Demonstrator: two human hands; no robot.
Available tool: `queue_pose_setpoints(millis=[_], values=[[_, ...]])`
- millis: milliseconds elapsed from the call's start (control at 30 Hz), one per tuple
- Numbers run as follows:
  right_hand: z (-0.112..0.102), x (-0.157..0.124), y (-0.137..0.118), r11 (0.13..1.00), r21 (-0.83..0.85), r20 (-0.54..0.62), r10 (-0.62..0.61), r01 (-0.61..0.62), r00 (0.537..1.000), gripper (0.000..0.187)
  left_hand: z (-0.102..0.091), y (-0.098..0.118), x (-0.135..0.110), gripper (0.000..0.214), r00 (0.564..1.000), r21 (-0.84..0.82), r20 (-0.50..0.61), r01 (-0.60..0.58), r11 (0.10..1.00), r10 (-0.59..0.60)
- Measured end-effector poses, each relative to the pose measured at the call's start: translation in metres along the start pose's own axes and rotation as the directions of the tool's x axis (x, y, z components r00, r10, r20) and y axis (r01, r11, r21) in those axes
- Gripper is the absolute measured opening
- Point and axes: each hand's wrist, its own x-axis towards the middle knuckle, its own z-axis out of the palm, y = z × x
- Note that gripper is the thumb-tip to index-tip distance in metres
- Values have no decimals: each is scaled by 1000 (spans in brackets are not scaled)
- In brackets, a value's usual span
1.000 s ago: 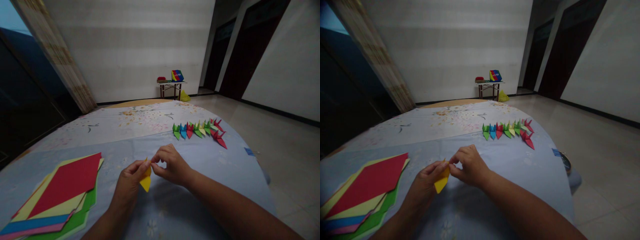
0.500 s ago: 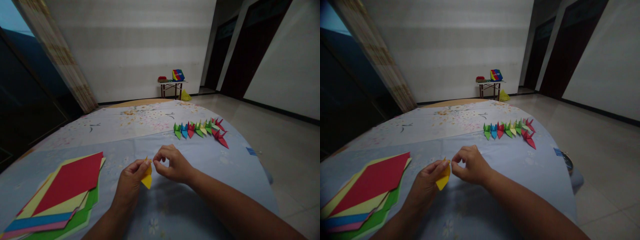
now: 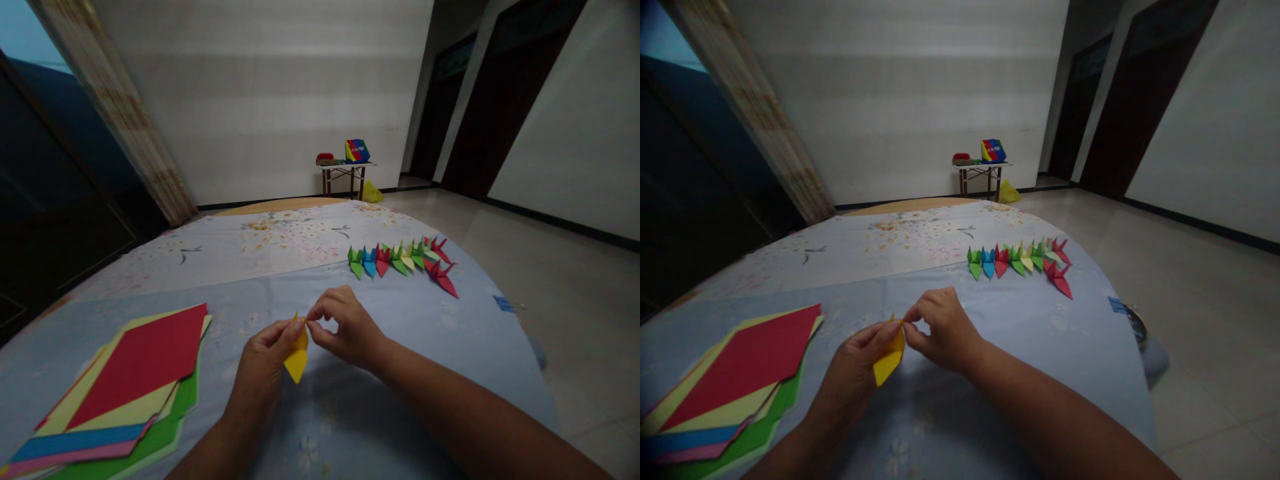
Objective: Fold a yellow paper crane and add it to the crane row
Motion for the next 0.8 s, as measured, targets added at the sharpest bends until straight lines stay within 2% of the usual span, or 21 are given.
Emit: queue_pose_setpoints(millis=[100, 233, 400, 533, 800], values=[[0, 1, 1, 995, -78, -43, -72, 68, 996, 2, 1, 1, 0, 32, 1000, -20, -1, 26, 999, -26], [-2, 2, 2, 980, -151, -44, -135, 127, 990, 6, 3, 3, -1, 35, 999, -1, 18, 45, 999, -45], [-4, 2, 6, 985, -92, -25, -152, 149, 988, 7, 1, 3, 0, 33, 999, -31, 21, 45, 998, -44], [-5, 3, 9, 984, -60, 8, -168, 168, 986, 10, -1, -1, 1, 33, 999, 12, 29, 17, 1000, -17], [-8, 6, 5, 973, -120, 44, -193, 197, 980, 7, 0, 2, -1, 34, 996, 22, 79, 51, 998, -52]])
